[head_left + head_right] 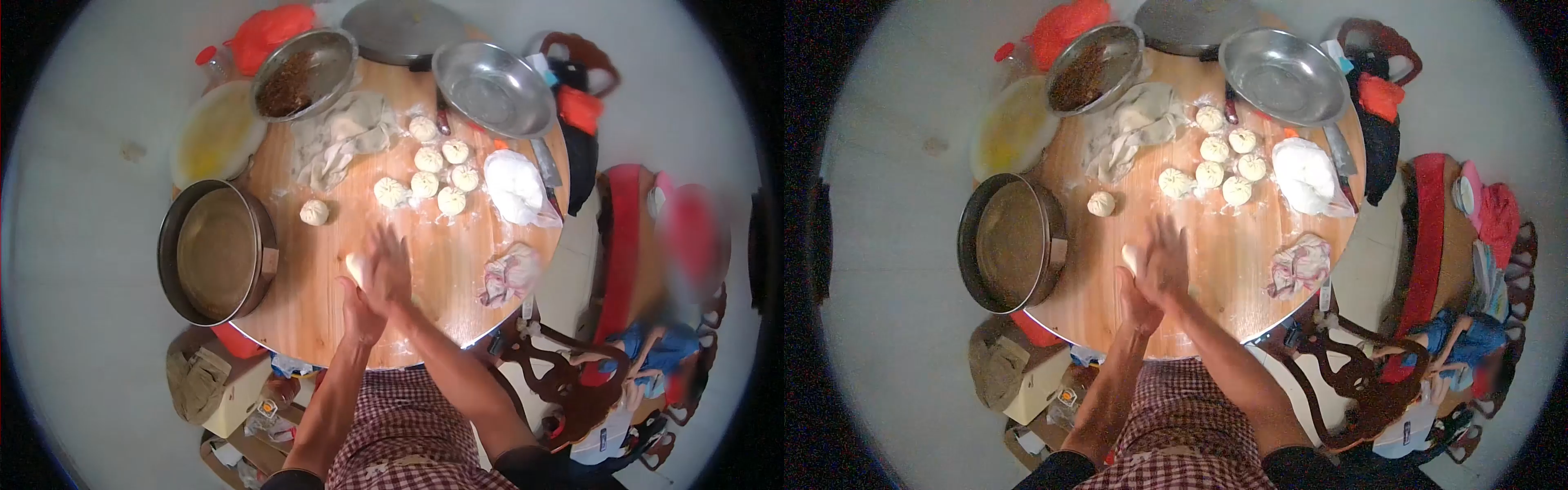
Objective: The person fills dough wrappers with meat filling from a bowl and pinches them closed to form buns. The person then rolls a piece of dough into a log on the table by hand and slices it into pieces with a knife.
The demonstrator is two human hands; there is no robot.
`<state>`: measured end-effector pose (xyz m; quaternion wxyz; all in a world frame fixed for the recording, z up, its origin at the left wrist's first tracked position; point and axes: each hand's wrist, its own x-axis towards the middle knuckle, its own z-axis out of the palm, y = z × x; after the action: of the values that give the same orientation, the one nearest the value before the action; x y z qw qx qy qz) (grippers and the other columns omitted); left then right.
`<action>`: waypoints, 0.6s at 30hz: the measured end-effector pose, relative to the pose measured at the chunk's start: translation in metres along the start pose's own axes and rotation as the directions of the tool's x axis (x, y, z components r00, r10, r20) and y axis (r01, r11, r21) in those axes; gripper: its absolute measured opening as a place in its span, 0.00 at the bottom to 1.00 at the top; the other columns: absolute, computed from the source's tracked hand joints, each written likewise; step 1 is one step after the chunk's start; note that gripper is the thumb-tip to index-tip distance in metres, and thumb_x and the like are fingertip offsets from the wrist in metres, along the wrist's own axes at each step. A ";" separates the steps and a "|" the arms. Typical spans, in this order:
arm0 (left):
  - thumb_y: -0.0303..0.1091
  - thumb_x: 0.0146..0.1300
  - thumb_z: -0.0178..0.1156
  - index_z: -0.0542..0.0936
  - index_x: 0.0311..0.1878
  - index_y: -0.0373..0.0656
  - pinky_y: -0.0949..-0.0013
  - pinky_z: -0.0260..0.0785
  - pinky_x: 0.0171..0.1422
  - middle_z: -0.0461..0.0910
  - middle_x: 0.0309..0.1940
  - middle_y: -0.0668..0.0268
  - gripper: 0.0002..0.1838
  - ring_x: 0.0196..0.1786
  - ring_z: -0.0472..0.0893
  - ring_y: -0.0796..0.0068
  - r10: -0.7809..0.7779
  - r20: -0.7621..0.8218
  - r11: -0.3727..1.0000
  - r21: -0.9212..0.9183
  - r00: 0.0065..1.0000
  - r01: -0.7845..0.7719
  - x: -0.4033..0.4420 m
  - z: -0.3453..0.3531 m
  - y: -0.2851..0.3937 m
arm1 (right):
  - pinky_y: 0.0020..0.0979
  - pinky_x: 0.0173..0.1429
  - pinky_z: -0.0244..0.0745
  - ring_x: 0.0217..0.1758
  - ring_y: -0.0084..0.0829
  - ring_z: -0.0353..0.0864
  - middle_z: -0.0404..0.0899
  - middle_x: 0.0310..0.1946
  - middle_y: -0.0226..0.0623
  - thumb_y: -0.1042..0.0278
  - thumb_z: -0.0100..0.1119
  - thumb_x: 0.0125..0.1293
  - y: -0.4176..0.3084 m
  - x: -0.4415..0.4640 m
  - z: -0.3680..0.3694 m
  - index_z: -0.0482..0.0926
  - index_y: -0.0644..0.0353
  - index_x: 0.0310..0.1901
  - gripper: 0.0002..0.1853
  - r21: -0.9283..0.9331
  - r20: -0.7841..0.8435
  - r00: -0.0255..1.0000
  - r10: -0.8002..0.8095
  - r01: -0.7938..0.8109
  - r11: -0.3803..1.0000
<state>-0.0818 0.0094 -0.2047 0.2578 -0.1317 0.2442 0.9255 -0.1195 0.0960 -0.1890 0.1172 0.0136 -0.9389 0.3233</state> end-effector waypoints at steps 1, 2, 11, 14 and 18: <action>0.78 0.69 0.29 0.50 0.83 0.51 0.54 0.43 0.86 0.50 0.83 0.62 0.50 0.83 0.53 0.60 0.032 0.048 0.999 -0.002 0.998 -0.032 -0.005 0.013 0.001 | 0.63 0.78 0.53 0.76 0.67 0.60 0.64 0.71 0.63 0.51 0.65 0.66 0.007 0.003 0.000 0.58 0.65 0.75 0.43 -0.001 -0.006 1.000 0.010 -0.010 1.000; 0.78 0.69 0.29 0.50 0.83 0.51 0.54 0.43 0.86 0.50 0.83 0.62 0.50 0.83 0.53 0.60 0.026 0.053 1.000 0.004 0.998 -0.026 -0.008 0.016 0.003 | 0.63 0.79 0.51 0.76 0.66 0.59 0.62 0.72 0.63 0.50 0.65 0.65 0.012 0.008 0.000 0.58 0.66 0.75 0.44 -0.054 0.122 0.992 -0.029 0.036 0.998; 0.74 0.73 0.37 0.56 0.81 0.45 0.46 0.50 0.83 0.57 0.80 0.58 0.47 0.80 0.59 0.56 0.197 -0.021 0.980 0.005 0.980 -0.197 -0.004 0.018 0.008 | 0.59 0.84 0.37 0.83 0.62 0.47 0.51 0.78 0.67 0.40 0.50 0.72 -0.058 -0.016 -0.030 0.56 0.68 0.77 0.44 0.112 0.008 0.997 -0.073 0.072 0.991; 0.77 0.70 0.37 0.53 0.82 0.46 0.49 0.49 0.84 0.57 0.81 0.59 0.50 0.81 0.59 0.56 -0.010 0.010 0.990 -0.143 1.000 0.012 -0.017 0.033 0.005 | 0.62 0.81 0.45 0.79 0.66 0.53 0.58 0.74 0.68 0.47 0.55 0.71 -0.002 0.050 -0.024 0.59 0.72 0.74 0.41 -0.022 -0.073 0.994 0.077 -0.079 0.997; 0.75 0.71 0.36 0.47 0.84 0.53 0.50 0.49 0.84 0.48 0.84 0.67 0.48 0.83 0.53 0.60 0.024 0.188 0.997 -0.071 0.982 -0.011 -0.002 0.037 0.020 | 0.64 0.81 0.43 0.80 0.68 0.49 0.55 0.75 0.69 0.50 0.52 0.74 -0.057 -0.002 -0.060 0.54 0.73 0.75 0.40 0.209 0.269 0.958 0.099 -0.158 0.965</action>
<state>-0.0956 0.0130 -0.1647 0.2669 -0.0503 0.1877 0.9439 -0.0995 0.0876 -0.1087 -0.0287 0.0073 -0.9015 0.4317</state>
